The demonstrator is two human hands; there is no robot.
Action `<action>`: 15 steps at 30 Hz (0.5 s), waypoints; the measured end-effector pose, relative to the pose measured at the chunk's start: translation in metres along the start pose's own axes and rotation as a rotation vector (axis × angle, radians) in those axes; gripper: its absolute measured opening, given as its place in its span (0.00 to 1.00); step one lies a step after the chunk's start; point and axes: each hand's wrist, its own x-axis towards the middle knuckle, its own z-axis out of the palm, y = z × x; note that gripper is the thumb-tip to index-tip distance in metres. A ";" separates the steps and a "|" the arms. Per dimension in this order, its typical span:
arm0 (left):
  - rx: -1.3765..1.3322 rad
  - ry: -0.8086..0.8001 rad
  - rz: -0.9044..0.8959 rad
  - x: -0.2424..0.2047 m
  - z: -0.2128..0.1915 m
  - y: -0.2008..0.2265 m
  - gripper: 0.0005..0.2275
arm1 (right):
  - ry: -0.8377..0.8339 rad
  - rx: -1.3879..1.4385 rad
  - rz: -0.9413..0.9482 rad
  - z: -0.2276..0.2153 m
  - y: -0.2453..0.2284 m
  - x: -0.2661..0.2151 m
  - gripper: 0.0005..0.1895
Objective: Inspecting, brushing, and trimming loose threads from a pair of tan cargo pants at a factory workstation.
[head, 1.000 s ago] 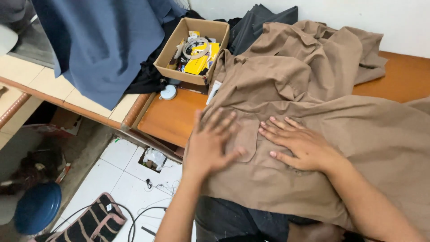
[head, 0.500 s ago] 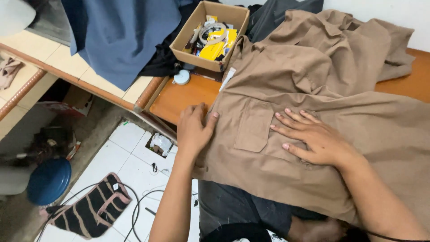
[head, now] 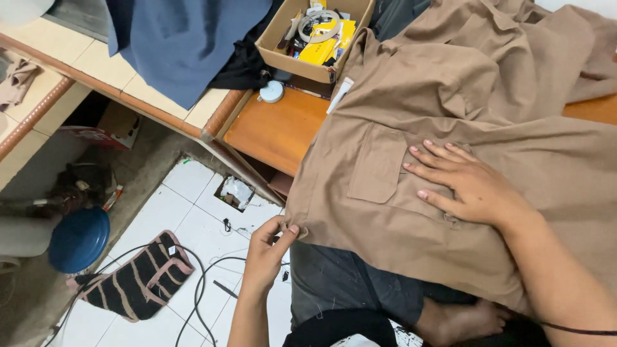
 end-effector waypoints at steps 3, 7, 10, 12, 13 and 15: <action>-0.207 -0.130 0.073 -0.007 0.004 0.011 0.07 | 0.237 -0.204 -0.017 -0.008 -0.014 -0.004 0.21; -0.193 -0.217 0.121 -0.026 0.033 0.034 0.06 | 0.590 -0.037 -0.175 -0.039 -0.084 -0.002 0.03; -0.318 -0.132 0.028 -0.034 0.054 0.040 0.09 | 0.576 0.377 -0.093 -0.039 -0.125 -0.009 0.04; -0.363 -0.280 0.021 -0.037 0.062 0.060 0.08 | 0.540 0.382 -0.074 -0.035 -0.145 -0.010 0.07; -0.363 -0.284 0.021 -0.038 0.063 0.062 0.08 | 0.541 0.379 -0.070 -0.034 -0.148 -0.009 0.07; -0.263 -0.252 -0.018 -0.040 0.064 0.065 0.06 | 0.599 0.305 -0.062 -0.031 -0.156 -0.006 0.04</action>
